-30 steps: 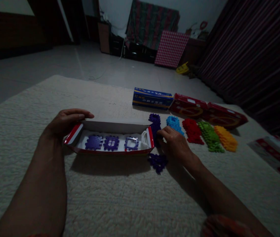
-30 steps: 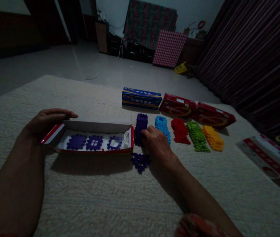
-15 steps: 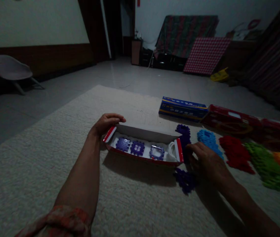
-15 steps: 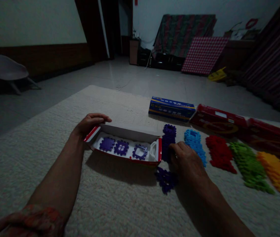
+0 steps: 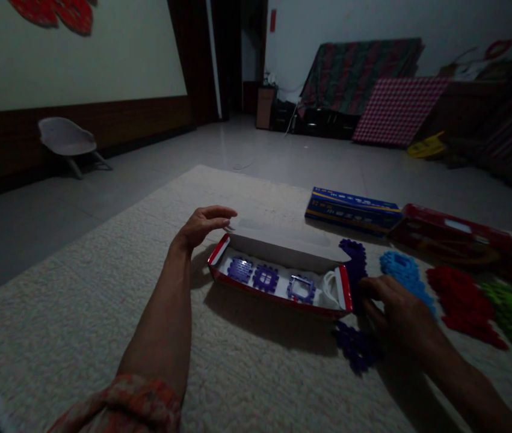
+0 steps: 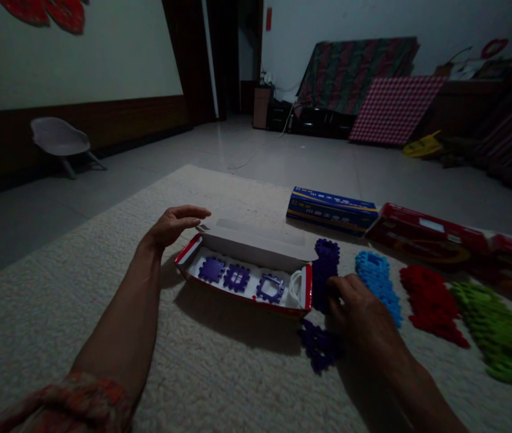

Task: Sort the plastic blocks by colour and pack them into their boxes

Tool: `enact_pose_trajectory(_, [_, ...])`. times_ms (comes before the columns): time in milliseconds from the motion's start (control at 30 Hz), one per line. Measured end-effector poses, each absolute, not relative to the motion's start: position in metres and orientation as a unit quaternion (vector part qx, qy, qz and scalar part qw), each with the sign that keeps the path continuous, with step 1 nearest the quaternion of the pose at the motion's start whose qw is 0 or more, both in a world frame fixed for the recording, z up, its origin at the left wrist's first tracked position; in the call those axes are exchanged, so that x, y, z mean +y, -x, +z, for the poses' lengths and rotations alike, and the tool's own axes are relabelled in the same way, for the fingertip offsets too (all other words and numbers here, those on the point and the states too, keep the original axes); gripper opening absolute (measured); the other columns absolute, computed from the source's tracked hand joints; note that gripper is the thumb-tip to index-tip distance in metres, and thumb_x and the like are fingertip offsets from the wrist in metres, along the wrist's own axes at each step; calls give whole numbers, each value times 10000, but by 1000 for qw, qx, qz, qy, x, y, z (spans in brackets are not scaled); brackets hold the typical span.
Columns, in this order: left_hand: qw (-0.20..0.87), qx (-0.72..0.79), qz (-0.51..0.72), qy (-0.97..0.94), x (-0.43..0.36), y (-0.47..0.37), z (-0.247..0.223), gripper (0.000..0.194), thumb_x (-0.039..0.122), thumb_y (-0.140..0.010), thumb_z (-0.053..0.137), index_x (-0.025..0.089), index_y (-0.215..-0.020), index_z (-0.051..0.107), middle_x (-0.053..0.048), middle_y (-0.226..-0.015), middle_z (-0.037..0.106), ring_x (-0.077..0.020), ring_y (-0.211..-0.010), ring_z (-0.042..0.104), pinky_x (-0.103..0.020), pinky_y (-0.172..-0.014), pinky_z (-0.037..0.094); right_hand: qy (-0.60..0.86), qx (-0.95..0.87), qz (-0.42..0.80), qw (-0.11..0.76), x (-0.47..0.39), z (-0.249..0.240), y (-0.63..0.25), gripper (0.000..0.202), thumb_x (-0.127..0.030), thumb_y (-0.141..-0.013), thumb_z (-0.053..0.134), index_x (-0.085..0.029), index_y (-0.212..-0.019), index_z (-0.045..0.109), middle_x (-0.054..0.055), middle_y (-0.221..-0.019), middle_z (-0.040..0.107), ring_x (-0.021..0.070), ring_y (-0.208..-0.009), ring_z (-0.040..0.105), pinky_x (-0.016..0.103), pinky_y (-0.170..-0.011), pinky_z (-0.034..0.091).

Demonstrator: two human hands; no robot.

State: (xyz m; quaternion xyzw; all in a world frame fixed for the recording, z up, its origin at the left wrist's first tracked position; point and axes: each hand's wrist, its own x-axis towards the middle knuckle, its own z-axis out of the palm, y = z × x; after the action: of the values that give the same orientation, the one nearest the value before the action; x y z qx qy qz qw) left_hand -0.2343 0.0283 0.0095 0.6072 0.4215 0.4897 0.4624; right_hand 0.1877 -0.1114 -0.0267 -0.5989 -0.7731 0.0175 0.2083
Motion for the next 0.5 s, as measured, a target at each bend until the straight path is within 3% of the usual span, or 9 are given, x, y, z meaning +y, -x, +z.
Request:
enact_pose_trajectory(133, [440,416,509,-612,26,237,13,179,274,-666,791,202,-829,809,-91,-936,771,-206,-901,663,-339,-836,501,599,-769,29,222,-110,-31,-189,164,-275,-844,517,-216,-916,652,95,-868,656,234,-759,662,359,-661,530])
enact_pose_trajectory(267, [451,408,595,-526,30,234,6,166,282,-629,778,191,-768,782,-60,-755,733,-153,-687,608,-301,-674,472,603,-765,15,225,-110,-36,-194,172,-294,-836,530,-220,-931,651,92,-869,658,238,-753,655,357,-641,523])
enact_pose_trajectory(500, [452,449,554,-535,36,232,-5,215,264,-578,801,170,-769,773,-58,-744,721,-123,-595,537,-282,-584,418,607,-765,-4,215,-111,-40,-198,255,-314,-847,527,-198,-1020,674,94,-852,644,239,-721,644,360,-620,504])
